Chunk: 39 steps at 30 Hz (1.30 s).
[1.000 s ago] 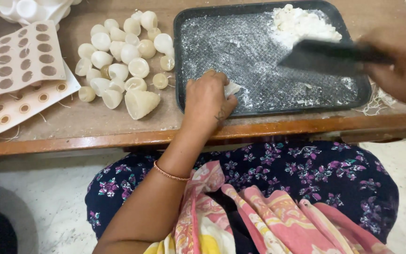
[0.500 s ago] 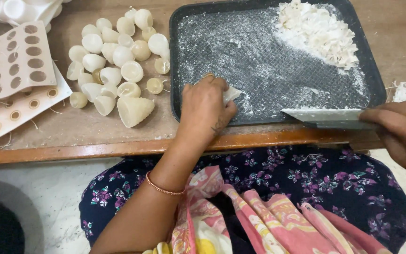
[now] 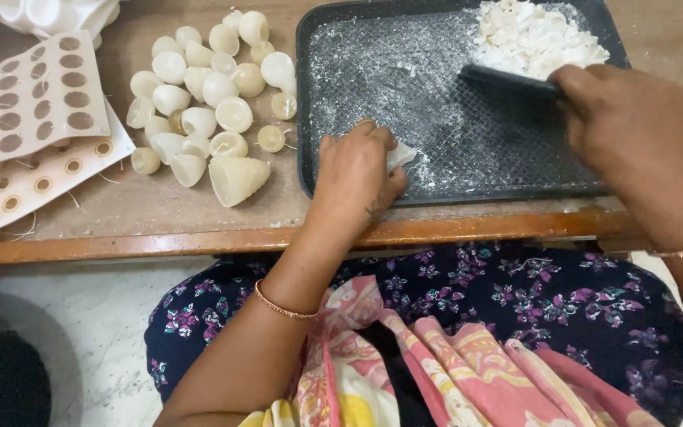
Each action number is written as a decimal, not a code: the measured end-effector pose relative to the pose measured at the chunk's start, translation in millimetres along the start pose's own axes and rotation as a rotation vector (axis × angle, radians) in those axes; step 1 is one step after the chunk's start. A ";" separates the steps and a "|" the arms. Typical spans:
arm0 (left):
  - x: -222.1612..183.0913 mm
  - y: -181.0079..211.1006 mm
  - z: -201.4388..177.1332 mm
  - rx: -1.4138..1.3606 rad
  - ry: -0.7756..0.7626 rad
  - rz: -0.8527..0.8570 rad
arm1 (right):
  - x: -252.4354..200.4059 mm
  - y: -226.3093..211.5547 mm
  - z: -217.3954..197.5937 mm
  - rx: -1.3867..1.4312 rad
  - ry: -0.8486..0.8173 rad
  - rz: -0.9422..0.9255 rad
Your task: The person is using a scraper to gather and process white wax material and clean small cone-shaped wax pieces on a tray.
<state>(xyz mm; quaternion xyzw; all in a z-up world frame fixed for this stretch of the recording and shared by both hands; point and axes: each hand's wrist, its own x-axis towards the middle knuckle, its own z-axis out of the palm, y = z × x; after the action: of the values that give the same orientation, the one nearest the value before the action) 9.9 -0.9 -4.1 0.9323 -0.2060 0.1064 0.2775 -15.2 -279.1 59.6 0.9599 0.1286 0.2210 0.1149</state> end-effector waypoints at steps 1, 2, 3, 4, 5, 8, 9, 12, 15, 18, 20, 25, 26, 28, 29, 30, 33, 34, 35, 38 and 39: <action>-0.6 -0.8 -0.9 0.000 0.003 0.001 | 8.3 4.1 6.1 -0.002 0.003 0.000; -0.9 -0.7 -0.9 -0.004 0.007 0.001 | 15.3 9.2 11.7 -0.022 -0.016 0.037; -1.3 -0.2 -0.8 -0.008 0.011 0.000 | 22.0 14.5 17.2 -0.043 -0.034 0.074; -1.5 0.2 -0.9 -0.013 0.013 0.006 | 26.7 24.8 22.4 -0.049 -0.033 0.078; -1.7 0.7 -1.2 -0.012 0.017 -0.005 | 31.4 35.2 27.3 -0.029 0.006 0.056; -1.8 2.9 -3.9 -0.013 0.023 -0.017 | 32.0 37.9 7.8 0.039 0.083 0.036; -1.9 2.4 -5.4 -0.017 0.023 -0.024 | 31.1 32.9 -4.1 0.090 0.114 0.035; -2.7 -1.4 -1.4 -0.027 0.060 0.006 | 2.6 31.9 19.0 0.369 -0.135 0.433; -0.3 0.2 -2.0 -0.009 0.026 -0.028 | -19.9 -45.4 -67.5 0.040 -0.188 0.104; -1.3 3.6 -7.0 -0.033 0.000 -0.047 | -45.8 -59.4 -45.9 0.043 -0.166 0.017; -2.3 1.7 -6.3 -0.030 0.010 -0.034 | -39.9 -60.7 -36.2 0.060 -0.132 -0.005; 1.5 3.0 -3.8 0.008 -0.033 -0.067 | 7.6 -52.0 -2.5 0.021 -0.149 -0.018; 0.1 3.1 -4.9 -0.006 -0.020 -0.059 | 18.5 -51.2 6.7 0.004 -0.179 -0.011; -1.6 2.5 -5.7 -0.016 -0.006 -0.055 | 38.1 -46.7 23.0 -0.008 -0.206 -0.007; -1.8 2.1 -5.6 -0.015 0.002 -0.051 | 47.0 -42.6 29.9 -0.004 -0.182 0.013; -1.9 2.0 -6.0 -0.015 0.008 -0.047 | 56.0 -38.5 35.9 -0.001 -0.159 0.034; -3.3 0.3 -3.8 -0.033 0.017 -0.044 | 73.7 -21.4 32.5 0.015 -0.077 0.073; -1.8 1.9 -4.4 -0.038 0.021 -0.039 | 76.7 -13.2 32.4 0.007 -0.074 0.075; -0.4 3.4 -5.3 -0.025 -0.003 -0.056 | 79.8 -5.3 32.0 0.031 -0.040 0.094; -1.2 0.3 -2.4 -0.017 0.015 -0.053 | 79.7 35.8 55.8 0.126 -0.003 0.168; -2.5 -1.7 0.2 -0.024 0.051 -0.027 | 77.7 52.8 68.1 0.198 -0.006 0.230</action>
<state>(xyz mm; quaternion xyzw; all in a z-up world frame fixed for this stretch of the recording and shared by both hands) 8.4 1.1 -5.9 0.9286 -0.1878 0.1238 0.2952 93.6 -316.8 45.3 0.9756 0.0385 0.2162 -0.0062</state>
